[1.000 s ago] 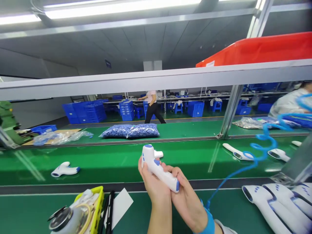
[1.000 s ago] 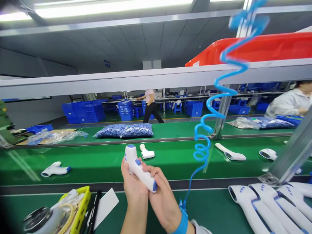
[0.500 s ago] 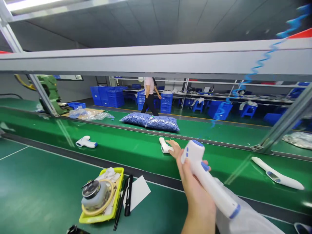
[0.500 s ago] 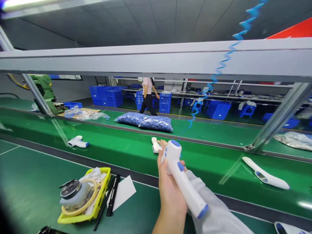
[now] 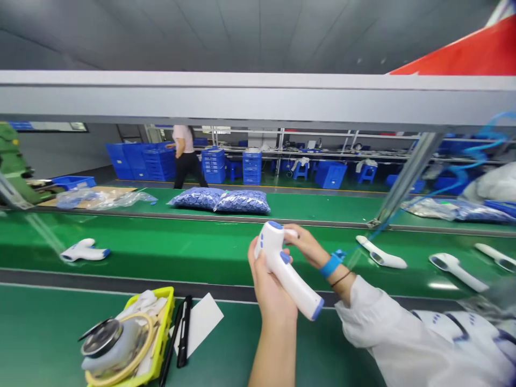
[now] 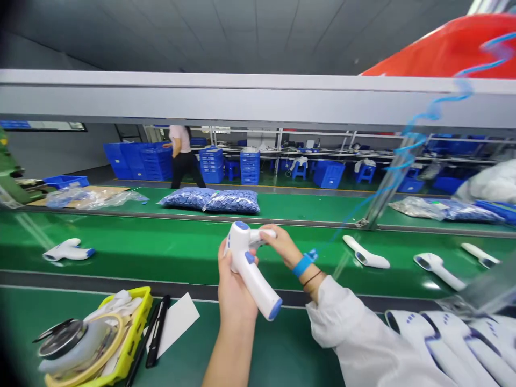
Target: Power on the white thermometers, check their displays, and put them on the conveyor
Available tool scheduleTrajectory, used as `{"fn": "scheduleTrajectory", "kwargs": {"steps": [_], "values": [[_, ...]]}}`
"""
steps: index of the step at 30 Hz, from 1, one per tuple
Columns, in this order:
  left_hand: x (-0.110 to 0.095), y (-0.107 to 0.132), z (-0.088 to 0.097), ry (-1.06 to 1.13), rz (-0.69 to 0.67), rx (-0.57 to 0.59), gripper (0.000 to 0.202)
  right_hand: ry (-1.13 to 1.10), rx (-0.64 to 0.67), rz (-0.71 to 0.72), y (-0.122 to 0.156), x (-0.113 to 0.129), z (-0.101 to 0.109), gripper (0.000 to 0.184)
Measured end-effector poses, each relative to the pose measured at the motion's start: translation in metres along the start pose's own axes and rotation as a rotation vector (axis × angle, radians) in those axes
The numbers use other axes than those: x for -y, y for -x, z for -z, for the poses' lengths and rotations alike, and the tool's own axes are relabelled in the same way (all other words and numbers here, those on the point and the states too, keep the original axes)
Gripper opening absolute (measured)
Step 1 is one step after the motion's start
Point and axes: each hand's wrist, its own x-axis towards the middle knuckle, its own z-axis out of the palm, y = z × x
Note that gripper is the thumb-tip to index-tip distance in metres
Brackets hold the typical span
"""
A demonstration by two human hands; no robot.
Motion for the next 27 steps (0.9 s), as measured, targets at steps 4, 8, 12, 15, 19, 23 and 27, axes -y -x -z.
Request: {"fn": "scheduleTrajectory", "kwargs": {"steps": [4, 8, 12, 15, 19, 23, 27], "values": [[0.008, 0.003, 0.005, -0.095, -0.014, 0.039, 0.034, -0.243, -0.242, 0.05, 0.031, 0.036, 0.063, 0.039], [0.023, 0.006, 0.012, -0.209, -0.014, 0.072, 0.035, -0.698, -0.404, 0.078, 0.079, 0.06, 0.095, 0.035], [0.037, 0.007, 0.018, -0.323, -0.002, 0.091, 0.037, -0.792, -0.52, 0.038, 0.098, 0.062, 0.098, 0.031], [0.041, 0.005, 0.021, -0.426, 0.022, 0.09, 0.039, -0.697, -0.514, 0.0, 0.1, 0.056, 0.097, 0.038], [0.037, 0.004, 0.022, -0.584, 0.17, 0.155, 0.051, -0.63, -0.47, -0.006, 0.102, 0.052, 0.097, 0.044], [0.034, 0.01, 0.024, -1.23, -0.149, 0.339, 0.077, -0.59, -0.428, 0.002, 0.103, 0.05, 0.1, 0.043], [0.04, 0.0, 0.037, -1.567, -0.462, 0.419, 0.058, -0.545, -0.396, 0.009, 0.102, 0.049, 0.1, 0.044]]}}
